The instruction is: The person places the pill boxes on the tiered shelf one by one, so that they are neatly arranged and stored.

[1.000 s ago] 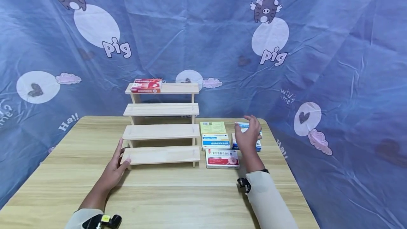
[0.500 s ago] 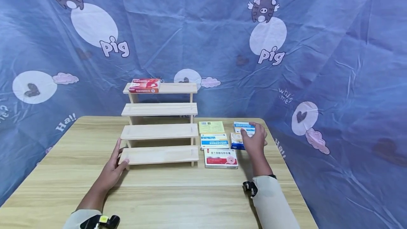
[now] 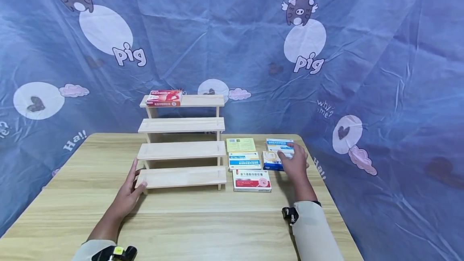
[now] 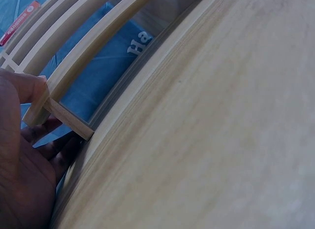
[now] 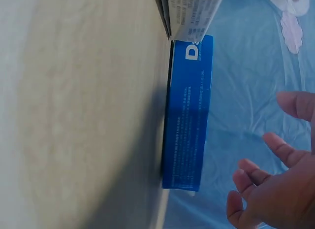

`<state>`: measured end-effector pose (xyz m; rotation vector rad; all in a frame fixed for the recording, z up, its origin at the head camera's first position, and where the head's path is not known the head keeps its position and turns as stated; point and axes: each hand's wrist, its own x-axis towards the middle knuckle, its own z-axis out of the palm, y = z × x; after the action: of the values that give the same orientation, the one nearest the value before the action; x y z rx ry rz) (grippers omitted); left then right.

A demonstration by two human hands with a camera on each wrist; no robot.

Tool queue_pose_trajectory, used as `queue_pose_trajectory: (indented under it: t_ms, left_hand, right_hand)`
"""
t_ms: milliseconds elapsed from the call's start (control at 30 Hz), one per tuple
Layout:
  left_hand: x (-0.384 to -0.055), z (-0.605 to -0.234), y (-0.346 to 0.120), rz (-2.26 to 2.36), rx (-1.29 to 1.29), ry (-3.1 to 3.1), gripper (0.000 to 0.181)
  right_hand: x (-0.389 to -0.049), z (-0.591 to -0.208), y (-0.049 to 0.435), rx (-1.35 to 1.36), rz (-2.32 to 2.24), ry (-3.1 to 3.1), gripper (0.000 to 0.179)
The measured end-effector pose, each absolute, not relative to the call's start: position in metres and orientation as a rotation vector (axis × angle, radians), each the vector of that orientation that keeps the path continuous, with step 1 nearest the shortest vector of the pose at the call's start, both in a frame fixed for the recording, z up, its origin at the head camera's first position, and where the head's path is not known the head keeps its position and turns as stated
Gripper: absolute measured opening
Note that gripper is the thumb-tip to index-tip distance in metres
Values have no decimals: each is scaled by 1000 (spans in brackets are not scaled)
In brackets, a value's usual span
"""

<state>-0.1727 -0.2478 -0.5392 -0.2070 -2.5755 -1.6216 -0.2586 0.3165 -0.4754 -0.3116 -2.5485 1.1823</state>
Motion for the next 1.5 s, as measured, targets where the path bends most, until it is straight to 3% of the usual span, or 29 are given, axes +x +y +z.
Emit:
queue_pose_trajectory:
  t_ms: [267, 600, 1000, 1500]
  left_hand:
    - [-173, -538, -248, -1614, -220, -2575, 87]
    - [-170, -537, -249, -1622, -217, -2587, 89]
    - [-171, -537, -248, -1649, -218, -2565, 88]
    - [-170, -536, -246, -1657, -207, -2569, 88]
  right_hand:
    - [-258, -483, 335, -234, 1267, -2582, 56]
    - [-258, -506, 355, -268, 1281, -2498, 42]
    - [-256, -518, 363, -424, 1556, -2479, 60]
    - [-258, -525, 378, -274, 1525, -2725, 76]
